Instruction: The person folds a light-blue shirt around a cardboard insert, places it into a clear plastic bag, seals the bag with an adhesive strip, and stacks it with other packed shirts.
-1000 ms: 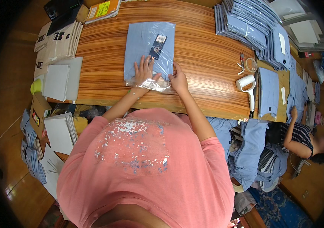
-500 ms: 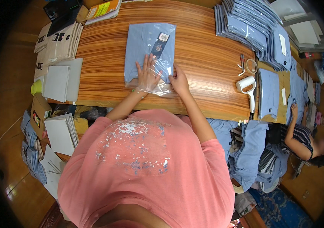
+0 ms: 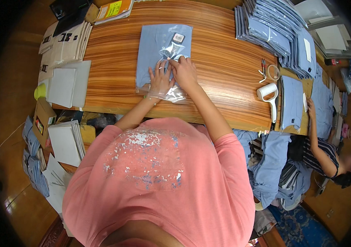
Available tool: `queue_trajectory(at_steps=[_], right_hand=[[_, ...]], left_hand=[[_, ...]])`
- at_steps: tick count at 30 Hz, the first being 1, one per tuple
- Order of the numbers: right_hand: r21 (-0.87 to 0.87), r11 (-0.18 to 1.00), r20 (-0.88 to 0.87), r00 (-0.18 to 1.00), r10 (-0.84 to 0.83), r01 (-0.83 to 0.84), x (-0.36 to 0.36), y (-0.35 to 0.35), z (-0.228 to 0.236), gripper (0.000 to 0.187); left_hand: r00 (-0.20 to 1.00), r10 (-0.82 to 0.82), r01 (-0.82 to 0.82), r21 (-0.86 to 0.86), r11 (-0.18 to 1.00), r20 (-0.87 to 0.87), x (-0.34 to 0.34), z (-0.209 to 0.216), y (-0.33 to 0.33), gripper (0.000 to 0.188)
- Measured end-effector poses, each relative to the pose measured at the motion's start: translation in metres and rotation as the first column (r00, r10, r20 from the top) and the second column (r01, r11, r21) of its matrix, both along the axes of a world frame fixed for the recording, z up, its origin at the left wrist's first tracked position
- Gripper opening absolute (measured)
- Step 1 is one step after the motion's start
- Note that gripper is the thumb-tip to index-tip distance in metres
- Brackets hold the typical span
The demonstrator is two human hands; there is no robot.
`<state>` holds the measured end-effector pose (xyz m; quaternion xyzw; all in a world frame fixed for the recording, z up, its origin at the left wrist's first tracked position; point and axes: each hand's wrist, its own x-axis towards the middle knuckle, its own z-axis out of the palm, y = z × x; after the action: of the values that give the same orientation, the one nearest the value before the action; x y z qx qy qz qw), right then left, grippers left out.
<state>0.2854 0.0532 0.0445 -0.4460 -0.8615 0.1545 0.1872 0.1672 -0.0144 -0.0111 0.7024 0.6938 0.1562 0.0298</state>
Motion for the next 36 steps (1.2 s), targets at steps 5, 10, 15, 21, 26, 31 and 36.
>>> queue_trajectory(at_steps=[5, 10, 15, 21, 26, 31, 36], right_hand=[[0.013, 1.000, 0.098, 0.995, -0.022, 0.020, -0.002, 0.007, -0.014, 0.033], [-0.037, 0.999, 0.082, 0.997, -0.013, 0.017, 0.000, 0.007, -0.014, 0.032], [-0.039, 0.999, 0.072, 0.997, 0.000, 0.002, -0.002, 0.008, -0.011, 0.032], [0.104, 0.994, 0.098, 0.995, 0.017, -0.027, 0.000, 0.008, -0.010, 0.033], [0.082, 0.996, 0.120, 0.992, 0.031, -0.041, -0.002, 0.006, -0.011, 0.034], [0.088, 0.993, 0.082, 0.994, 0.071, -0.078, -0.003, 0.004, -0.010, 0.033], [0.074, 0.992, 0.019, 0.995, 0.101, -0.102, 0.000, 0.003, -0.015, 0.035]], left_hand=[[0.994, -0.069, 0.063, 0.071, 0.996, 0.082, -0.011, -0.004, -0.025, 0.067], [0.995, -0.085, 0.084, 0.019, 0.996, 0.053, -0.016, 0.009, -0.039, 0.062], [0.987, -0.116, 0.121, -0.035, 0.992, 0.112, -0.018, 0.008, -0.042, 0.059], [0.974, -0.190, 0.178, 0.098, 0.979, 0.127, -0.019, 0.015, -0.053, 0.057], [0.983, -0.161, 0.158, 0.034, 0.987, 0.088, -0.021, 0.017, -0.059, 0.056], [0.991, -0.118, 0.119, -0.017, 0.993, 0.064, -0.021, 0.016, -0.051, 0.048], [0.959, -0.249, 0.228, 0.156, 0.961, 0.136, -0.025, 0.019, -0.058, 0.044]])
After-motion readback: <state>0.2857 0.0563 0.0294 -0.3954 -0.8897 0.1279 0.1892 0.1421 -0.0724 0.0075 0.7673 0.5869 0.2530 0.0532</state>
